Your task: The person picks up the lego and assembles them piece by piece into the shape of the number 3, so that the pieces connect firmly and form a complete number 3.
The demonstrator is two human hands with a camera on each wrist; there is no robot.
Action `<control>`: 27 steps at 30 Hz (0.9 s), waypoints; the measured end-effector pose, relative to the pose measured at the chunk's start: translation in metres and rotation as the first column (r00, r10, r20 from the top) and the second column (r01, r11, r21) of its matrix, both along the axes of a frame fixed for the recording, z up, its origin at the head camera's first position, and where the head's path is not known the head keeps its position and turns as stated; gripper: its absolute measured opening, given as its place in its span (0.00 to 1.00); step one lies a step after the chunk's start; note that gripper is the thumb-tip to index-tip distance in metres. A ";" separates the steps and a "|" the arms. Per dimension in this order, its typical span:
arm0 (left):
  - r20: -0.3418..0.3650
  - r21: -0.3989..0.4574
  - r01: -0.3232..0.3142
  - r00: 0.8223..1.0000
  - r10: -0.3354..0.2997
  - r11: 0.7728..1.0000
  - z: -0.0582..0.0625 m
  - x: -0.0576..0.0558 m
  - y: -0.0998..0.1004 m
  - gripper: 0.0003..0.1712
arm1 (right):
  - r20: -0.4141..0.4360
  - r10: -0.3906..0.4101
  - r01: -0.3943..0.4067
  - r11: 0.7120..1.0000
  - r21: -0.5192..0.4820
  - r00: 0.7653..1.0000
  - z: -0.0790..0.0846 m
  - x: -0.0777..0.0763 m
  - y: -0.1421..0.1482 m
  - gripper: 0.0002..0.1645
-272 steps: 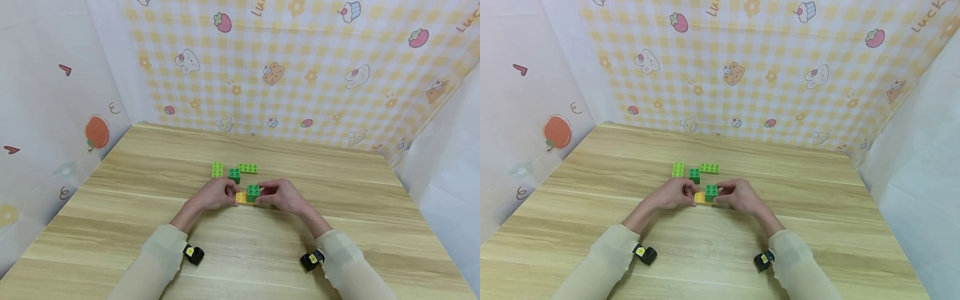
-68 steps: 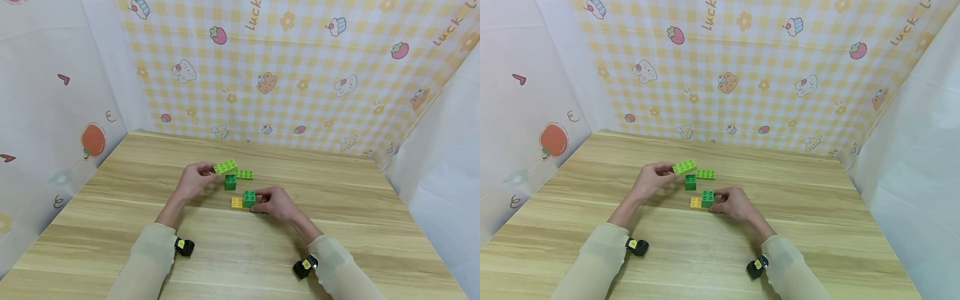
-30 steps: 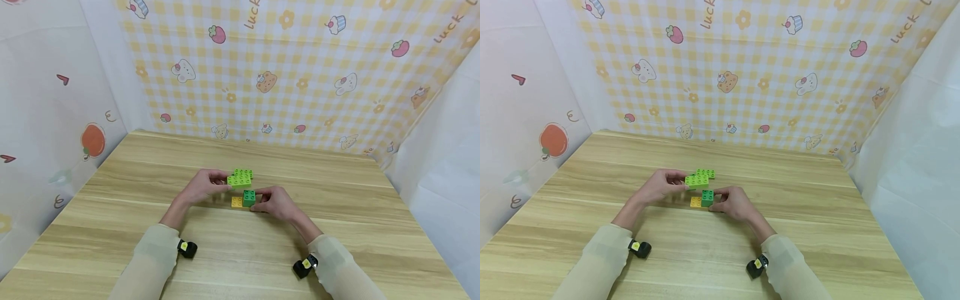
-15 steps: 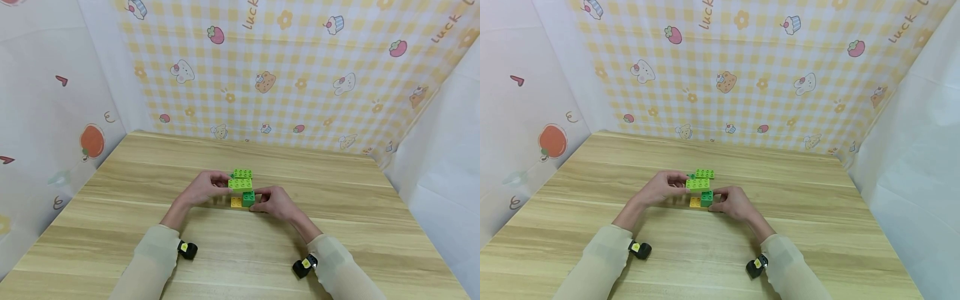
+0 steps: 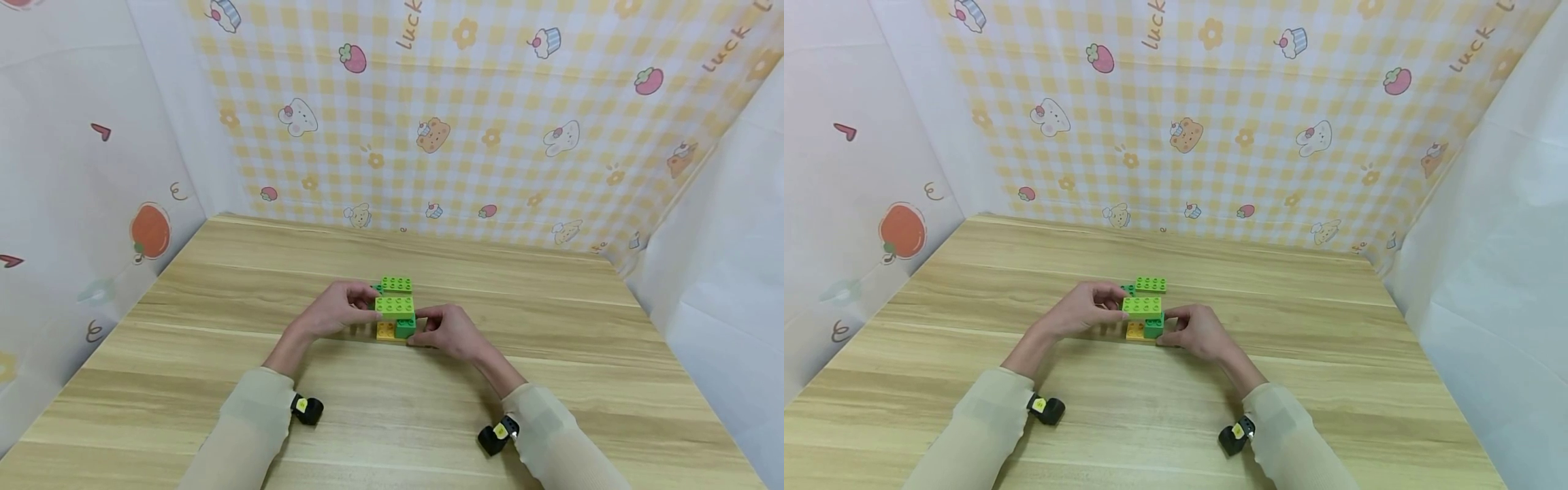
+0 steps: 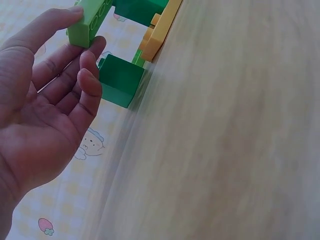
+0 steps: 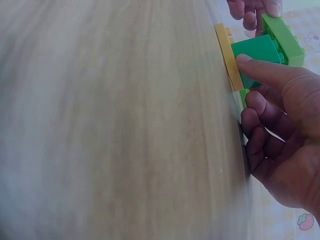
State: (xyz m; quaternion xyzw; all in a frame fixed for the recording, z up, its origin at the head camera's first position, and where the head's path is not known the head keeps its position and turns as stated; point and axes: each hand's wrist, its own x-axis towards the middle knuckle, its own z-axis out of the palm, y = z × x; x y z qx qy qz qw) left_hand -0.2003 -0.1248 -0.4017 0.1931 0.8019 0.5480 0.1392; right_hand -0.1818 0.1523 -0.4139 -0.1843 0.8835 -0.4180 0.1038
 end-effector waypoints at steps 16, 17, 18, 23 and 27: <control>-0.010 -0.005 0.032 0.999 -0.032 0.999 0.000 0.001 0.002 0.23 | 0.012 0.009 -0.008 0.999 -0.031 1.000 0.000 0.001 0.001 0.28; -0.010 -0.005 0.034 0.999 -0.034 0.999 0.000 0.001 0.003 0.23 | 0.015 0.008 -0.007 0.999 -0.032 1.000 0.000 0.001 0.001 0.28; -0.010 -0.006 0.035 0.999 -0.035 0.999 0.000 0.001 0.003 0.23 | 0.021 0.007 -0.007 0.999 -0.036 1.000 0.000 0.001 0.001 0.29; -0.005 -0.005 0.037 0.999 -0.037 0.999 0.001 0.002 0.003 0.22 | 0.047 0.010 -0.007 0.998 -0.063 0.999 0.000 0.002 0.003 0.33; -0.005 -0.006 0.036 0.999 -0.036 0.999 0.002 0.003 0.004 0.22 | 0.073 0.026 -0.017 0.993 -0.116 0.997 0.001 0.002 0.005 0.35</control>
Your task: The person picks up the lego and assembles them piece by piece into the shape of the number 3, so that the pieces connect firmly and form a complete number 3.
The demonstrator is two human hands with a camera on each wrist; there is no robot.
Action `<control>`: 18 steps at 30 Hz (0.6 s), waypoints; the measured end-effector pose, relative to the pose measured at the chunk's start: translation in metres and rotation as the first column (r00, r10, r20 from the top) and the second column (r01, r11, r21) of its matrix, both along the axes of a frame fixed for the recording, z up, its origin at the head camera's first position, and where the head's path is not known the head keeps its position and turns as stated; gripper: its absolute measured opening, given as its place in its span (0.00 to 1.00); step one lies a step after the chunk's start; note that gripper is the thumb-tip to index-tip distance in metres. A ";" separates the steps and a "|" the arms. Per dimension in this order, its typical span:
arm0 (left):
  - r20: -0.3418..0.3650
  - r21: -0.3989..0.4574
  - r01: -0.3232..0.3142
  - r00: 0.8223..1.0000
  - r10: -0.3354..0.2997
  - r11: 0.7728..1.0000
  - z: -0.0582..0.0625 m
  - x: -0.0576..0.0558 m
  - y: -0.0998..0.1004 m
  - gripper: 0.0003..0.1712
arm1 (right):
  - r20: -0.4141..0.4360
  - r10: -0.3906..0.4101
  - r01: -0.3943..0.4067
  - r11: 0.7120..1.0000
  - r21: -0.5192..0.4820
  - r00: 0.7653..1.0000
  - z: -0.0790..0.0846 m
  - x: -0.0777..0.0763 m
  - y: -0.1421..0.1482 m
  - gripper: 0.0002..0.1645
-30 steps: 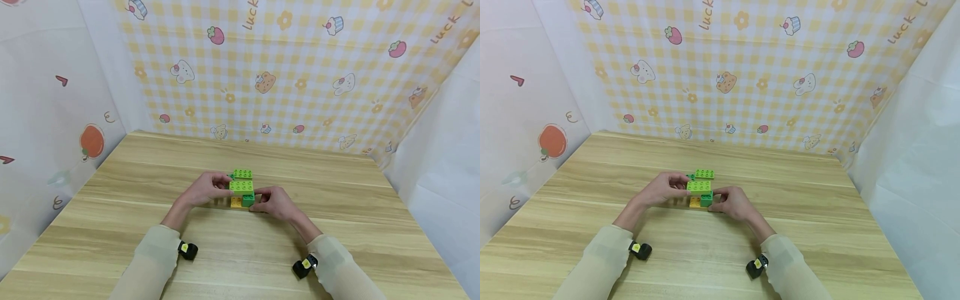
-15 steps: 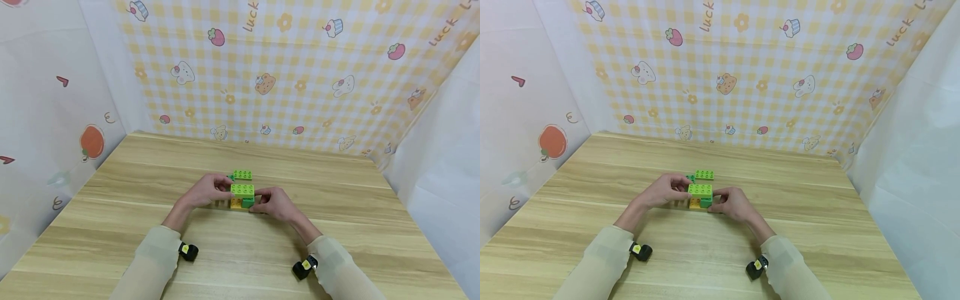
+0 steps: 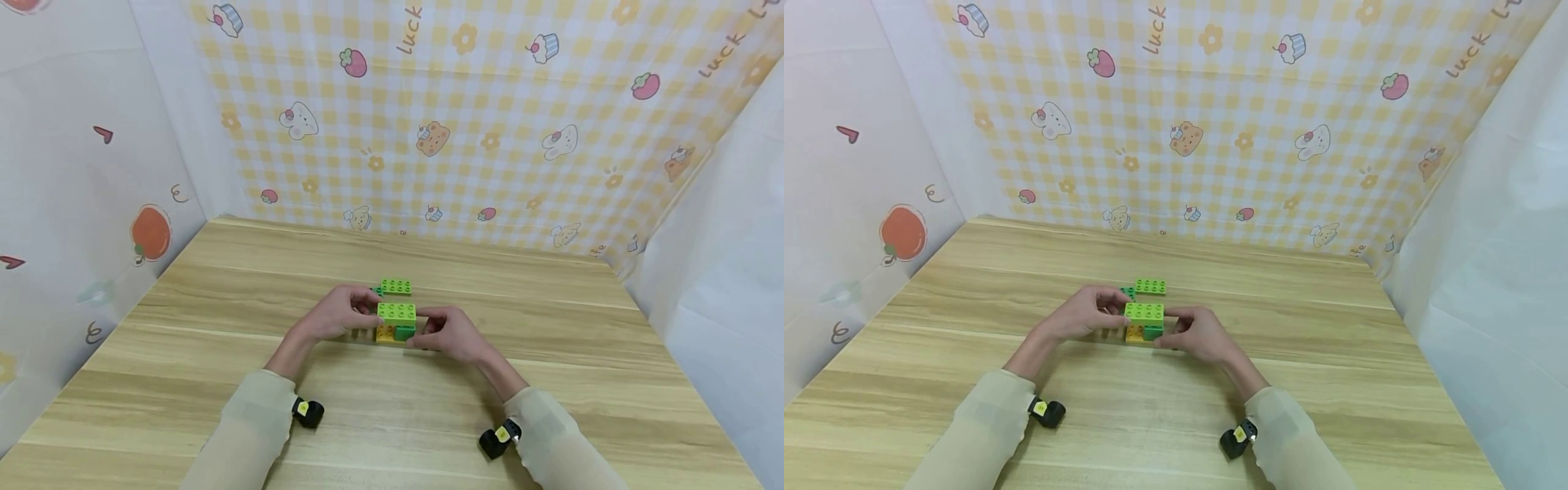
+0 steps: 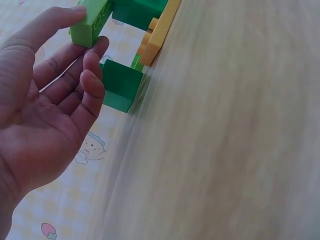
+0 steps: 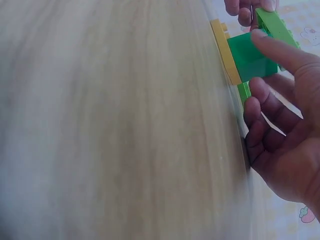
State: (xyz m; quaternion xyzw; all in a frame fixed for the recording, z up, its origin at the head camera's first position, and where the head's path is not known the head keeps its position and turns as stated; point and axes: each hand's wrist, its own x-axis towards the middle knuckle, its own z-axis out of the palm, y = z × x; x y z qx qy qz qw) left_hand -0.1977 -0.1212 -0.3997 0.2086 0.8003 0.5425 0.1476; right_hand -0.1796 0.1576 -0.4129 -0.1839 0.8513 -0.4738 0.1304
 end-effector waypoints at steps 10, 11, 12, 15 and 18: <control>-0.008 0.007 0.003 1.000 -0.003 1.000 0.000 0.001 0.002 0.22 | 0.064 -0.023 0.031 0.991 -0.129 0.998 0.001 0.000 0.004 0.32; -0.009 0.008 0.005 1.000 -0.005 1.000 0.000 0.001 0.002 0.22 | 0.068 -0.025 0.033 0.991 -0.133 0.997 0.001 0.000 0.004 0.31; -0.010 0.009 0.006 1.000 -0.006 1.000 0.000 0.001 0.002 0.21 | 0.068 -0.026 0.035 0.991 -0.132 0.997 0.001 0.000 0.004 0.30; -0.012 0.011 0.009 1.000 -0.009 1.000 0.000 0.001 0.002 0.21 | 0.069 -0.034 0.042 0.991 -0.128 0.997 0.001 0.000 0.004 0.28; -0.011 0.014 0.011 1.000 -0.011 1.000 0.000 0.001 0.002 0.21 | 0.065 -0.041 0.049 0.991 -0.121 0.997 0.000 0.000 0.004 0.28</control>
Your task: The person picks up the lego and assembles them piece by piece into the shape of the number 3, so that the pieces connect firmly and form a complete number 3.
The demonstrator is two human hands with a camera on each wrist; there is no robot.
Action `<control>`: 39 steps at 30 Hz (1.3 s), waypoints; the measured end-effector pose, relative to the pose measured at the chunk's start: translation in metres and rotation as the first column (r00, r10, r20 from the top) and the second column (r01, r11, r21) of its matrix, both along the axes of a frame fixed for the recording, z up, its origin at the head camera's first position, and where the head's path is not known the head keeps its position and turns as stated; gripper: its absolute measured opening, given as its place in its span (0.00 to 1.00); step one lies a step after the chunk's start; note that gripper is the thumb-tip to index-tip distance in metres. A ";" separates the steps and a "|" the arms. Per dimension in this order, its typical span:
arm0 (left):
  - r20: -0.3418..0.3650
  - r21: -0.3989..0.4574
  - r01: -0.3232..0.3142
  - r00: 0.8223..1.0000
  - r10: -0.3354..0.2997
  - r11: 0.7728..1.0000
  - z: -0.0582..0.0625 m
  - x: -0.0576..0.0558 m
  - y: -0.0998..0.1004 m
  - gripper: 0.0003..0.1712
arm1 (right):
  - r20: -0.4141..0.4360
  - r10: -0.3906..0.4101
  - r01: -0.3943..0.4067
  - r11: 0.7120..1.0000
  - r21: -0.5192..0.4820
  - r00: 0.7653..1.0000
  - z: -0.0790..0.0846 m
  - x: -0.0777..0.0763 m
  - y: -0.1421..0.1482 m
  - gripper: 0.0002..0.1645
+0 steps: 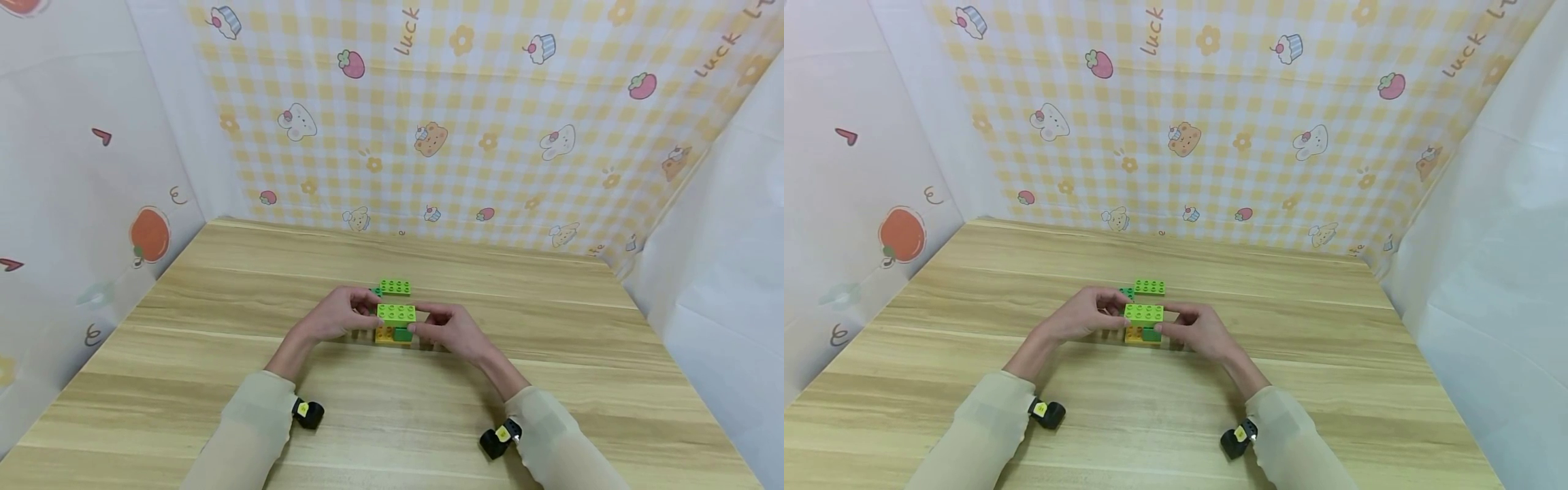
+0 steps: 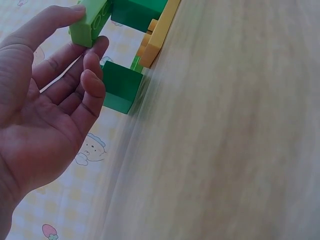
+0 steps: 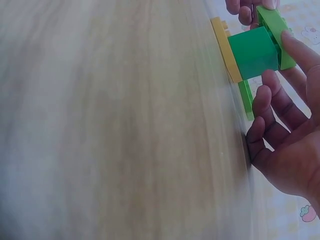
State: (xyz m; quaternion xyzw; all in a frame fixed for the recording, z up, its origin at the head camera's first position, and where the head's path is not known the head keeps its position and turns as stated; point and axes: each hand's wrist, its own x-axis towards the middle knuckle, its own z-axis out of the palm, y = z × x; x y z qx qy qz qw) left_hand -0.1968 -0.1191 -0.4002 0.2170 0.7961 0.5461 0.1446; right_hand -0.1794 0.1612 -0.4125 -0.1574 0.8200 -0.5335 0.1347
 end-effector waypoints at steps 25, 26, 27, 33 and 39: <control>0.006 0.027 0.025 1.000 -0.025 0.999 -0.002 -0.001 -0.001 0.18 | -0.016 -0.006 0.006 0.999 0.047 1.000 0.005 -0.001 -0.003 0.30; 0.006 0.029 0.026 1.000 -0.027 0.999 -0.002 -0.001 -0.001 0.18 | -0.018 -0.003 0.004 0.999 0.050 1.000 0.005 -0.001 -0.003 0.30; 0.007 0.030 0.027 1.000 -0.028 0.999 -0.002 -0.001 -0.001 0.18 | -0.019 -0.003 0.004 0.999 0.053 1.000 0.006 -0.001 -0.003 0.30; 0.010 0.003 0.041 0.999 -0.041 0.999 -0.002 0.000 0.001 0.21 | -0.028 0.009 -0.007 0.998 0.062 1.000 0.006 -0.001 -0.003 0.30; -0.014 -0.050 0.049 0.999 -0.050 0.998 -0.006 -0.002 0.006 0.25 | -0.029 0.011 -0.010 0.998 0.054 1.000 0.005 -0.001 -0.003 0.30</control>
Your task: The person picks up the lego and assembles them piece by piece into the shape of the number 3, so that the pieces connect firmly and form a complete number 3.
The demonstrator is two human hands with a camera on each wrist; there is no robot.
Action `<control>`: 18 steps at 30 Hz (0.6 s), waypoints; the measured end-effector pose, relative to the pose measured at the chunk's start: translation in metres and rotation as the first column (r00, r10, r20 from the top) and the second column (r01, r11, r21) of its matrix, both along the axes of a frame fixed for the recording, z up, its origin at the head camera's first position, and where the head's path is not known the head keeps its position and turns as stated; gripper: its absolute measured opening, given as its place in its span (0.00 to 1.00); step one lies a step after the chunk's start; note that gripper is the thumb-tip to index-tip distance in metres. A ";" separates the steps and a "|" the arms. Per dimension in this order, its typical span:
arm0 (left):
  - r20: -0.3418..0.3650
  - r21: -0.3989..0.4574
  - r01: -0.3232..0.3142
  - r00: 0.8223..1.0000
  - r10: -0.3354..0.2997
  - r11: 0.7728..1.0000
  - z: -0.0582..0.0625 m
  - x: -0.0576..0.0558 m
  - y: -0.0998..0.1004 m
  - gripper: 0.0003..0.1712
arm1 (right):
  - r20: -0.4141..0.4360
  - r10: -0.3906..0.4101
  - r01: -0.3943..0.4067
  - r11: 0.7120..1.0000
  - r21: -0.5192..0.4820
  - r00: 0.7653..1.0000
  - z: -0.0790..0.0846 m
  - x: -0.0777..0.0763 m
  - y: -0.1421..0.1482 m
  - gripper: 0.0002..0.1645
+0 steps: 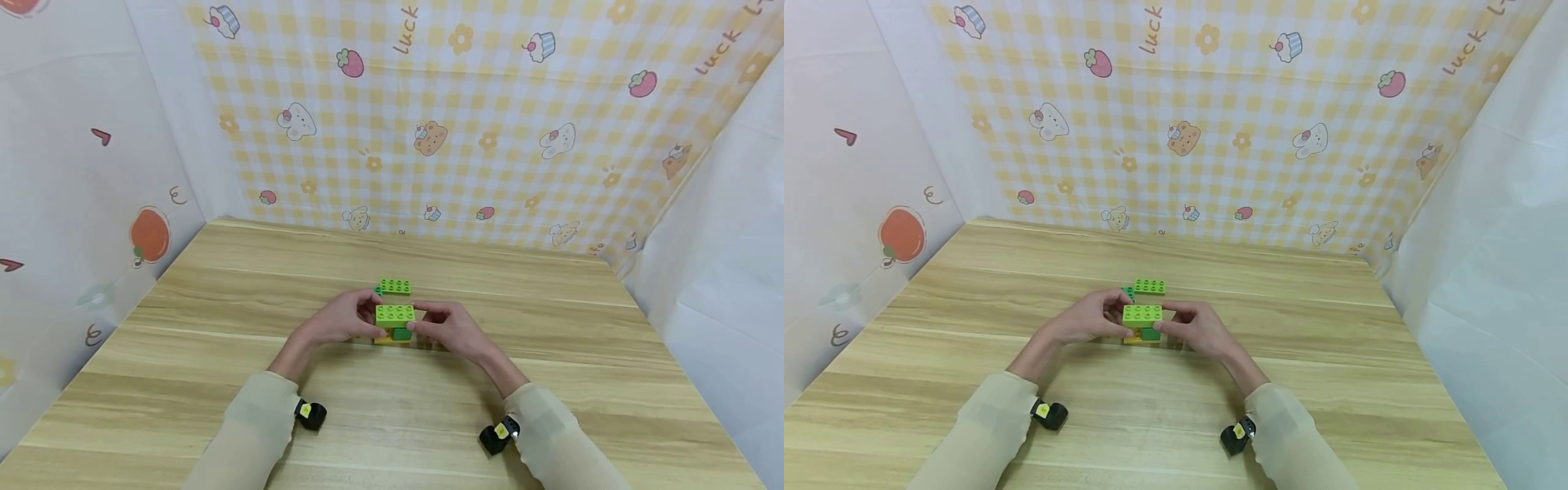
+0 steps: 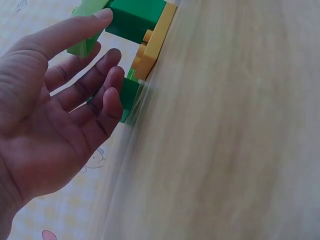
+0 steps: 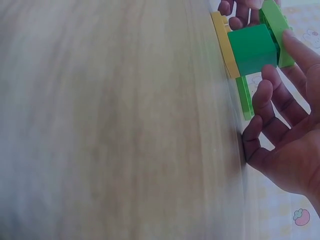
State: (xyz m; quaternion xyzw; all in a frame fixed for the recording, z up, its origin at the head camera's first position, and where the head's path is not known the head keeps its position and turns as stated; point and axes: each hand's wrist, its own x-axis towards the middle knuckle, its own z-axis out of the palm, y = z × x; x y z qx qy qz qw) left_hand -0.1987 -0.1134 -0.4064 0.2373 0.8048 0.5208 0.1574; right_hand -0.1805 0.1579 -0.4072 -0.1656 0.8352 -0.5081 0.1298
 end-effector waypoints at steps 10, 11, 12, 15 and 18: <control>-0.007 -0.009 -0.014 1.000 0.014 1.000 0.002 0.000 -0.001 0.20 | -0.023 0.009 -0.009 1.000 0.011 1.000 -0.001 -0.001 0.000 0.30; -0.004 -0.011 -0.015 1.000 0.015 1.000 0.002 0.000 -0.001 0.19 | -0.027 0.012 -0.012 1.000 0.013 1.000 -0.001 -0.001 0.000 0.30; -0.002 -0.014 -0.017 1.000 0.017 1.000 0.003 0.000 -0.001 0.19 | -0.030 0.014 -0.014 1.000 0.015 0.999 -0.001 -0.001 0.000 0.30; 0.002 -0.024 -0.020 1.000 0.020 1.000 0.003 0.000 -0.001 0.17 | -0.038 0.022 -0.021 1.000 0.021 0.999 0.000 -0.002 0.000 0.30; 0.001 -0.034 -0.018 1.000 0.018 0.999 0.002 0.000 -0.001 0.17 | -0.048 0.023 -0.022 0.999 0.026 0.999 0.000 -0.002 0.000 0.31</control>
